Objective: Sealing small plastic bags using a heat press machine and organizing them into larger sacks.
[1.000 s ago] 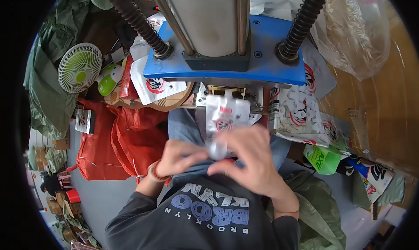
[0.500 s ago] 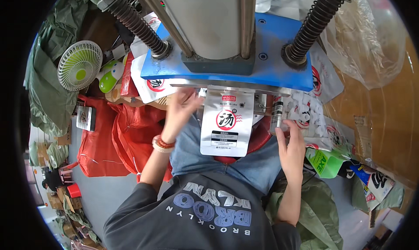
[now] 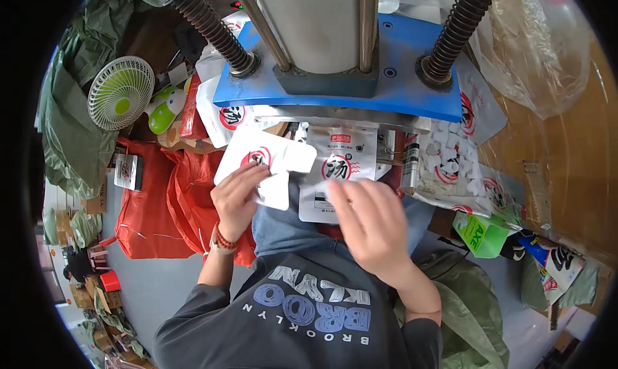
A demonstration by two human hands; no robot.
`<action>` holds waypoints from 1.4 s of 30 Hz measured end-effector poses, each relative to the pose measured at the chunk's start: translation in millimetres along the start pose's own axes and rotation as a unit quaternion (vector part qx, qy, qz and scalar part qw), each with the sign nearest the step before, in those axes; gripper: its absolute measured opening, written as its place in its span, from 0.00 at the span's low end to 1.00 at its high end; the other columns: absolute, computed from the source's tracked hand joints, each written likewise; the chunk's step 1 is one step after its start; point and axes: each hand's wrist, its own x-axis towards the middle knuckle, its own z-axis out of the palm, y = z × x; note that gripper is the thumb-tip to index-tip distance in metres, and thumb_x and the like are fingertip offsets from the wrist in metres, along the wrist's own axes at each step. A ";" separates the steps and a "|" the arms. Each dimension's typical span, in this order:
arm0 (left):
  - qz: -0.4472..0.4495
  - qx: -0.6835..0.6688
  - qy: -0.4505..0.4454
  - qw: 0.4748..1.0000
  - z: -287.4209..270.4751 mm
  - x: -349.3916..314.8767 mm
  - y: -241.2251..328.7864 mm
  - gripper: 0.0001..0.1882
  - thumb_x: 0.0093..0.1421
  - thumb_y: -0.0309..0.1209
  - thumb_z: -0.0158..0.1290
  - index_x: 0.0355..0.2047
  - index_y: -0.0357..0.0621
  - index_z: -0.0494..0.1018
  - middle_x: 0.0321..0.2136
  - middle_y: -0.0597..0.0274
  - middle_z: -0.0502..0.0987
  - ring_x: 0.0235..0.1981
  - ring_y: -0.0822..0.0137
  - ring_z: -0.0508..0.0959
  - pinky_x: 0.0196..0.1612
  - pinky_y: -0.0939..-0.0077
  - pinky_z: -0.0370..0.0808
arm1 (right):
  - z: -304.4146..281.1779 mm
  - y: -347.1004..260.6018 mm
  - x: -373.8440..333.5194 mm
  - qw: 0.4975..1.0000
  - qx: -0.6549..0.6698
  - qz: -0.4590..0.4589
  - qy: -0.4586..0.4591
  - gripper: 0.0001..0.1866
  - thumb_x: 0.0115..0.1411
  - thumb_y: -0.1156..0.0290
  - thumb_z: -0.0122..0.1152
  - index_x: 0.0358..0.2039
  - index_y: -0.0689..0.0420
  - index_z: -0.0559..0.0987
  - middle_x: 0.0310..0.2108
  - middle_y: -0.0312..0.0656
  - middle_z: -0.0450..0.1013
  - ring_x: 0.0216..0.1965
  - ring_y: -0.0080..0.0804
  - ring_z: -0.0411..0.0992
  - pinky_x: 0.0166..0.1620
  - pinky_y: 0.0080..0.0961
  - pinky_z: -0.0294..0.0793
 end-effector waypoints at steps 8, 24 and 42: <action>0.091 -0.265 -0.129 0.951 -13.3 15.0 39.3 0.12 0.52 0.29 0.61 0.37 0.41 0.81 0.33 0.58 0.82 0.28 0.61 0.82 0.26 0.78 0.76 | -22.5 -1.8 -9.2 0.960 0.269 0.054 -0.062 0.21 0.40 0.71 0.75 0.37 0.61 0.82 0.34 0.41 0.76 0.36 0.40 0.73 0.42 0.38 0.72; -0.399 -0.413 -0.183 0.798 73.3 49.3 -0.7 0.26 0.57 0.38 0.63 0.50 0.35 0.70 0.47 0.51 0.76 0.44 0.64 0.79 0.44 0.69 0.76 | -4.1 85.2 -80.9 0.932 -0.145 0.275 -0.186 0.12 0.66 0.69 0.49 0.41 0.62 0.76 0.41 0.46 0.72 0.46 0.50 0.62 0.53 0.40 0.61; 0.051 -0.036 -0.037 0.997 -4.7 -5.6 6.8 0.19 0.41 0.14 0.54 0.37 0.37 0.79 0.38 0.56 0.82 0.40 0.60 0.82 0.42 0.71 0.80 | 21.0 3.2 9.3 0.995 0.092 0.012 -0.043 0.22 0.44 0.79 0.72 0.42 0.63 0.79 0.37 0.43 0.73 0.35 0.37 0.74 0.35 0.29 0.75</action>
